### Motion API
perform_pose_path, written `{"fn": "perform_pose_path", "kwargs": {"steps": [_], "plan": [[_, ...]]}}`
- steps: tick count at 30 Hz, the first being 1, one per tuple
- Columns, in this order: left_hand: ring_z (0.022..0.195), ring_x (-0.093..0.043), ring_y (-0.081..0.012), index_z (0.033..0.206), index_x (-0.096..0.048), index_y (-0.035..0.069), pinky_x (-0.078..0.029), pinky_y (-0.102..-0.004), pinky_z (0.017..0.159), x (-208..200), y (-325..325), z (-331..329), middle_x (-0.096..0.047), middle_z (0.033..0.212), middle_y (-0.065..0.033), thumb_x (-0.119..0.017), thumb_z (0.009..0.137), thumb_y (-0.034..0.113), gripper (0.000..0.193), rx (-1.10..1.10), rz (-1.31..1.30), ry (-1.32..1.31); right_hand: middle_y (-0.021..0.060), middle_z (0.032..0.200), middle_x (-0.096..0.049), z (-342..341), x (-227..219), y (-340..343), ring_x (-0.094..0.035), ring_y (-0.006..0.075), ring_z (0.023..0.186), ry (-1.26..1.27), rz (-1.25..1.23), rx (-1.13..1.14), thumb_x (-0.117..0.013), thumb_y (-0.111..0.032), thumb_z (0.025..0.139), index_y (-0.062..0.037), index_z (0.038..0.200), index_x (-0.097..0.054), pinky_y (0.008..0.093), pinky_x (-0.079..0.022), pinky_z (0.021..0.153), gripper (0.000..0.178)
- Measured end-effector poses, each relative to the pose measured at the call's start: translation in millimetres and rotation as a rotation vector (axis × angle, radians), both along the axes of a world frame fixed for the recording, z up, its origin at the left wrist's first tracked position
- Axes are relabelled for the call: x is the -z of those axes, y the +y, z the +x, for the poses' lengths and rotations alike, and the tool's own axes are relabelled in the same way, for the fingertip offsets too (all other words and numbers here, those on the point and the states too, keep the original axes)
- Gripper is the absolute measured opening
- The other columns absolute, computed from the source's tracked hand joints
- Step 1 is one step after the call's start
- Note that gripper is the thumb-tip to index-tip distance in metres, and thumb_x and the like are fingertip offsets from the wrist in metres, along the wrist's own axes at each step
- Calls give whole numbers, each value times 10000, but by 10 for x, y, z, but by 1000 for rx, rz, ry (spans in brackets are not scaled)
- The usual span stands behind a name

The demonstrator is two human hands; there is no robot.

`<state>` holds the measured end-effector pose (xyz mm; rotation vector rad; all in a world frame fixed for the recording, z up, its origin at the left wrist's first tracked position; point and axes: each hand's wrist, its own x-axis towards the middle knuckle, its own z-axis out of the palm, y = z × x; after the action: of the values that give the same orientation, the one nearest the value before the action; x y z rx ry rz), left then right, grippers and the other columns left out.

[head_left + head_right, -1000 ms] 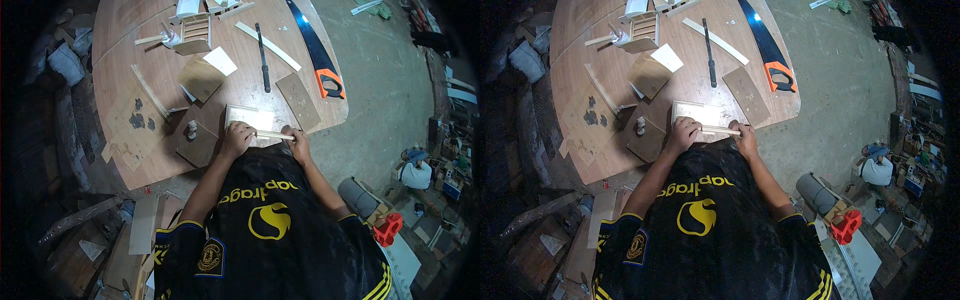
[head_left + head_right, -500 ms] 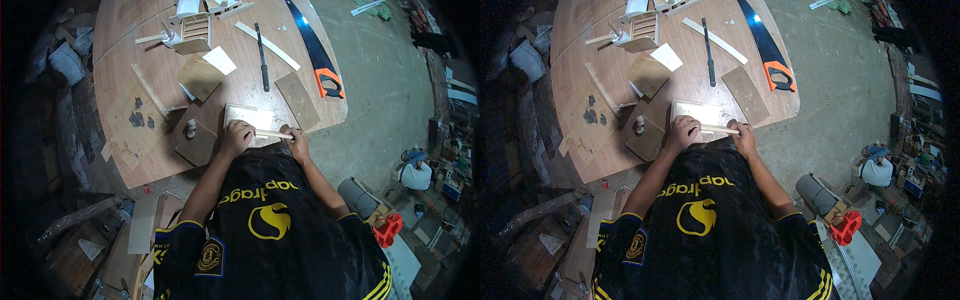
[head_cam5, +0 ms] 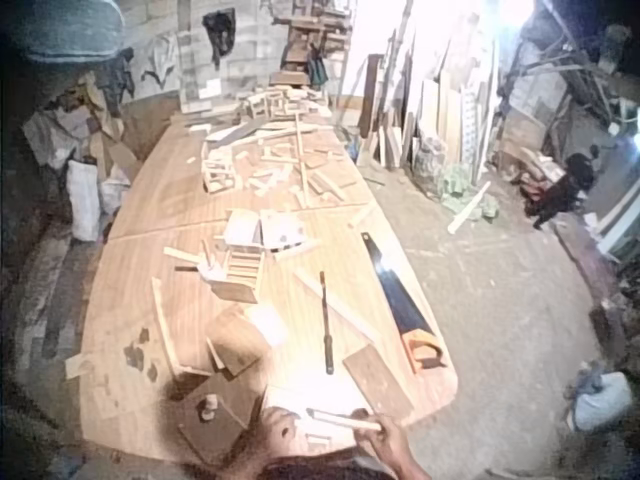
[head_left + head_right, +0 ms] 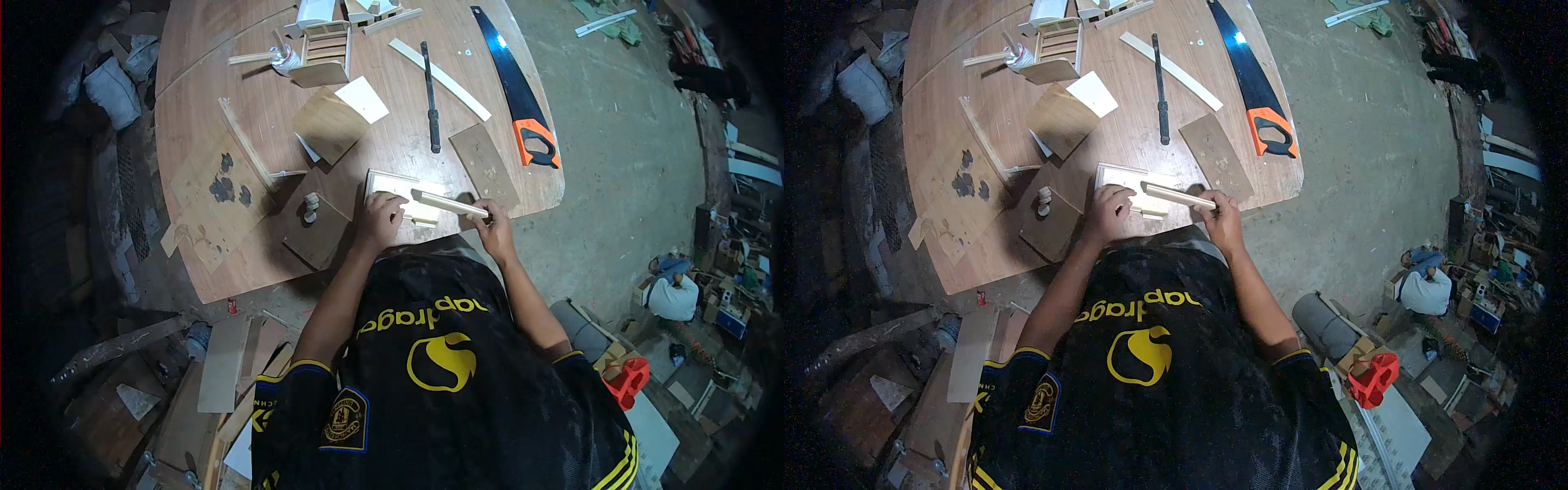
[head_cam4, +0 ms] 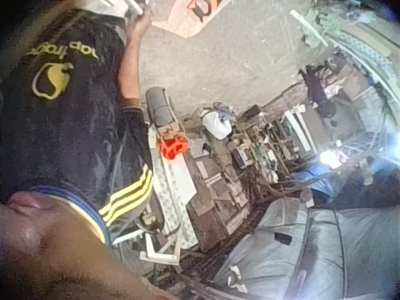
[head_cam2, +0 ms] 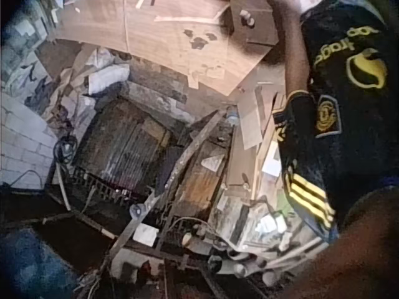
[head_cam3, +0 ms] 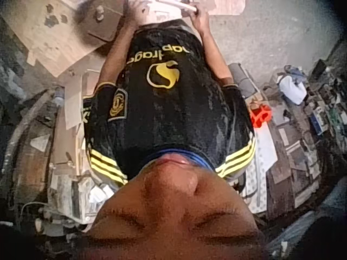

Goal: The person is sawing a small piece of wood on a workbench.

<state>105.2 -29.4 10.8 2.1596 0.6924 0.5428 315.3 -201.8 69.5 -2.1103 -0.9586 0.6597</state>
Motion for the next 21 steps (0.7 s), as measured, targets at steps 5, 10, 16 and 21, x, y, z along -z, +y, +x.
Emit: {"fn": "perform_pose_path", "kwargs": {"steps": [5, 10, 16, 21], "plan": [[982, -574, -301, 975, -676, 63, -457, -402, 879, -118, -20, 3, -643, 967, -107, -649, 760, 44, 217, -70, -31, -5, 72, 910, -643, 103, -213, 107, -559, 153, 754, 111, -105, -85, -699, -115, 835, -40, 1031, -622, 287, -460, 682, 224], [953, -612, -290, 995, -675, 56, -485, -368, 840, -298, -10, 3, -662, 977, -114, -654, 789, 36, 209, -150, -108, -89, 64, 947, -659, 123, -79, 56, -609, 134, 818, 380, 28, 71, -672, -112, 880, -13, 1105, -594, 275, -495, 720, 258], [922, -664, -190, 1142, -630, 43, -508, -305, 792, -428, 64, -156, -687, 1004, -98, -666, 861, 90, 287, -230, -506, -88, 23, 931, -634, 113, -404, 170, -567, 93, 787, 562, -14, 126, -655, -173, 913, -29, 1155, -565, 250, -471, 699, 295], [1021, -638, -169, 1301, -514, 30, -486, -289, 872, -715, 64, -236, -677, 1104, -106, -647, 910, 164, 434, -38, -780, -120, 54, 958, -645, 80, -519, 186, -609, 102, 809, 544, -5, 36, -645, -146, 916, -9, 1160, -571, 255, -510, 667, 290]]}}
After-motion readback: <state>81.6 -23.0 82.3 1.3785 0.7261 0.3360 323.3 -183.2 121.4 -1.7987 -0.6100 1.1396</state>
